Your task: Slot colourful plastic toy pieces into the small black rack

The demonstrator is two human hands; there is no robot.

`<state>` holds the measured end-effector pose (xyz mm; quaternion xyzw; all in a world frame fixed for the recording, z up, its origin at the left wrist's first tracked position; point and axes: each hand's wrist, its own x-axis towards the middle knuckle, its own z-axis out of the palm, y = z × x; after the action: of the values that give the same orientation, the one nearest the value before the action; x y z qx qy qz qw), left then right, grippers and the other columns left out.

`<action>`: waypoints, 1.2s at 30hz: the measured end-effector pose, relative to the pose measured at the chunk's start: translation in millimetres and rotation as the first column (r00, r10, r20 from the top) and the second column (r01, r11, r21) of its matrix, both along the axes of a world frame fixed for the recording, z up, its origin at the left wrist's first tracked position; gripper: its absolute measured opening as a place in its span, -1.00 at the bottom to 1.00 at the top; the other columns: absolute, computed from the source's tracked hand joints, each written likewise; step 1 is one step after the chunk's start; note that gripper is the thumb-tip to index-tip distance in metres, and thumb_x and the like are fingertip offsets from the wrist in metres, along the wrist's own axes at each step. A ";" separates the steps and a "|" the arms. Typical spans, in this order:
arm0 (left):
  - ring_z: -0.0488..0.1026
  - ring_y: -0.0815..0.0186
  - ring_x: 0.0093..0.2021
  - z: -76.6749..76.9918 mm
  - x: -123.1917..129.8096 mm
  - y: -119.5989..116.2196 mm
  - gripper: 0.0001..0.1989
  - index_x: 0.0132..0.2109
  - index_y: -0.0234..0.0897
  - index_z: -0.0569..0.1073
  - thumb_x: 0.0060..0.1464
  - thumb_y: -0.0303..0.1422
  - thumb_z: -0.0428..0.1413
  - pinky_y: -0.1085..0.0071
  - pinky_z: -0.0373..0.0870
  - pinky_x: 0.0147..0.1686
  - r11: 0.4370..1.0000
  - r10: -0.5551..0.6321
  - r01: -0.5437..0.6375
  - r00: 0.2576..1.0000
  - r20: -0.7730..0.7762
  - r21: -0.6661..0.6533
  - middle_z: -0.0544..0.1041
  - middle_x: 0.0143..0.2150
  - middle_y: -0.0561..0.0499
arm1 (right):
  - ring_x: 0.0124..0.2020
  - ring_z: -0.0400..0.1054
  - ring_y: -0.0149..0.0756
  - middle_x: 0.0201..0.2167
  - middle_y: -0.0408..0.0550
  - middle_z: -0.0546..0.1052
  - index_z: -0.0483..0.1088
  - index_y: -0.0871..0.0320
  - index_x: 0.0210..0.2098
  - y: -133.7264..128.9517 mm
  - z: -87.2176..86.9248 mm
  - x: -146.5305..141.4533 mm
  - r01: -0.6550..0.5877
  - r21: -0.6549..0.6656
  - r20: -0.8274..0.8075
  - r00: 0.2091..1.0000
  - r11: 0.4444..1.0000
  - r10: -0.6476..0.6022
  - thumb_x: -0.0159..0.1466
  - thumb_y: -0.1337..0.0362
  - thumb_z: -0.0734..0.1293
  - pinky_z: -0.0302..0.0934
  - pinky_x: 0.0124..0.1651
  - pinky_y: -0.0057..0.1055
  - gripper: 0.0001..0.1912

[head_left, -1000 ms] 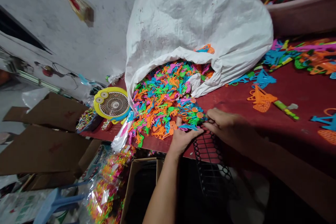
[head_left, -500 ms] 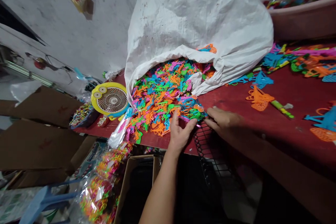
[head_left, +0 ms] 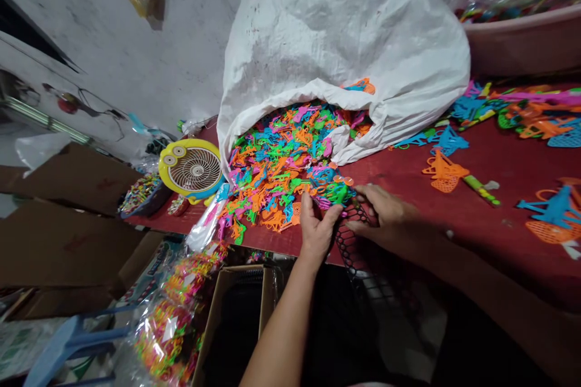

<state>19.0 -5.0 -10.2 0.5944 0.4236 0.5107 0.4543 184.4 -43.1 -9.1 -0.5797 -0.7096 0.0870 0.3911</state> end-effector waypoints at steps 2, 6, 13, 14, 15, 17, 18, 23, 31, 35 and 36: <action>0.42 0.23 0.10 -0.5 -0.5 -0.3 -0.43 0.15 -0.19 0.35 0.06 -0.13 0.30 0.29 0.29 0.21 1.000 -0.013 0.013 0.999 0.032 0.025 0.47 0.08 -0.03 | -0.08 0.43 -0.10 0.02 0.12 0.49 0.25 0.20 0.18 1.4 0.8 -4.6 0.041 0.016 0.014 0.999 0.999 -0.041 0.22 0.00 0.35 0.22 -0.21 -0.33 -0.36; 0.44 0.25 0.10 2.2 -8.7 0.6 -0.46 0.17 -0.19 0.36 0.11 -0.16 0.27 0.26 0.30 0.22 0.992 -0.121 0.122 0.992 0.034 -0.015 0.50 0.10 -0.04 | -0.10 0.44 -0.09 -0.06 0.12 0.53 0.30 0.24 0.15 10.3 1.7 -10.0 0.092 0.000 0.091 0.992 0.996 -0.092 0.25 0.02 0.33 0.22 -0.25 -0.33 -0.41; 0.49 0.24 0.05 2.7 -21.6 8.6 -0.57 0.08 -0.21 0.45 0.08 -0.24 0.30 0.21 0.34 0.20 0.975 -0.221 0.221 0.975 0.005 -0.021 0.55 0.04 -0.03 | -0.26 0.42 -0.17 -0.24 0.04 0.55 0.41 0.21 0.05 17.0 3.6 -3.2 0.061 -0.043 0.120 0.991 0.997 -0.055 0.28 0.07 0.30 0.15 -0.32 -0.37 -0.55; 0.49 0.24 0.04 1.3 -21.2 9.5 -0.58 0.07 -0.21 0.46 0.08 -0.24 0.30 0.20 0.36 0.19 0.975 -0.222 0.222 0.975 0.011 -0.021 0.55 0.02 -0.03 | -0.27 0.42 -0.17 -0.24 0.04 0.55 0.42 0.21 0.05 16.8 3.7 -3.1 0.063 -0.041 0.125 0.990 0.997 -0.058 0.28 0.08 0.30 0.15 -0.32 -0.37 -0.56; 0.50 0.23 0.03 0.0 -20.7 10.1 -0.59 0.05 -0.21 0.46 0.08 -0.23 0.30 0.19 0.36 0.18 0.974 -0.226 0.226 0.974 0.014 -0.022 0.56 0.01 -0.03 | -0.27 0.42 -0.17 -0.24 0.05 0.56 0.42 0.22 0.05 16.5 3.7 -3.3 0.067 -0.035 0.130 0.990 0.997 -0.062 0.28 0.09 0.30 0.16 -0.32 -0.36 -0.56; 0.50 0.23 0.02 -2.0 -19.8 9.6 -0.59 0.05 -0.22 0.46 0.08 -0.23 0.30 0.17 0.37 0.18 0.970 -0.240 0.240 0.971 0.016 -0.026 0.56 0.00 -0.05 | -0.27 0.43 -0.16 -0.22 0.07 0.56 0.41 0.23 0.07 15.6 3.4 -3.9 0.066 -0.027 0.137 0.989 0.997 -0.061 0.29 0.08 0.29 0.17 -0.31 -0.36 -0.55; 0.50 0.22 0.02 -2.3 -19.7 8.4 -0.55 0.08 -0.22 0.45 0.07 -0.22 0.31 0.16 0.37 0.18 0.971 -0.237 0.238 0.971 0.019 -0.029 0.55 0.02 -0.05 | -0.26 0.43 -0.16 -0.21 0.08 0.56 0.40 0.23 0.07 15.1 3.3 -3.9 0.060 -0.027 0.137 0.989 0.998 -0.055 0.30 0.07 0.29 0.18 -0.30 -0.35 -0.54; 0.45 0.25 0.09 10.6 -25.4 -4.9 -0.40 0.12 -0.17 0.38 -0.05 -0.24 0.39 0.26 0.35 0.16 0.997 0.007 -0.010 0.999 0.043 0.076 0.48 0.08 -0.06 | -0.16 0.47 -0.10 -0.09 0.12 0.56 0.37 0.21 0.13 13.3 7.3 1.9 -0.007 -0.082 0.049 0.999 0.997 0.011 0.27 0.02 0.33 0.29 -0.20 -0.31 -0.46; 0.43 0.34 -0.32 46.1 -29.9 -6.0 -0.81 -0.31 -0.23 0.56 0.03 -0.22 0.33 0.39 0.38 -0.27 0.900 0.147 -0.049 0.969 -0.197 0.433 0.51 -0.35 0.03 | 0.08 0.41 -0.03 0.11 0.18 0.48 0.27 0.18 0.23 15.8 23.9 5.5 -0.147 -0.029 -0.065 0.987 0.989 0.145 0.27 0.05 0.34 0.34 0.02 -0.19 -0.39; 0.45 0.32 -0.33 46.4 -30.6 -0.7 -0.82 -0.33 -0.22 0.59 0.11 -0.21 0.28 0.37 0.36 -0.27 0.888 0.105 0.023 0.962 -0.251 0.459 0.53 -0.38 0.02 | -0.07 0.46 -0.08 -0.07 0.13 0.53 0.37 0.19 0.07 17.0 25.8 4.2 -0.158 -0.018 -0.023 0.987 0.987 0.158 0.28 0.06 0.32 0.35 -0.10 -0.25 -0.54; 0.46 0.32 -0.33 45.5 -30.8 0.1 -0.82 -0.34 -0.22 0.59 0.12 -0.21 0.26 0.37 0.36 -0.27 0.886 0.098 0.037 0.959 -0.264 0.462 0.53 -0.38 0.02 | -0.08 0.45 -0.09 -0.09 0.12 0.53 0.38 0.18 0.04 17.2 25.7 4.4 -0.163 -0.004 -0.021 0.986 0.987 0.163 0.28 0.06 0.32 0.34 -0.10 -0.26 -0.57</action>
<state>-11.8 -4.9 35.3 0.7448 0.3591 0.5148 0.2267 188.8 -25.9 16.6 -0.5198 -0.7503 0.1266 0.3885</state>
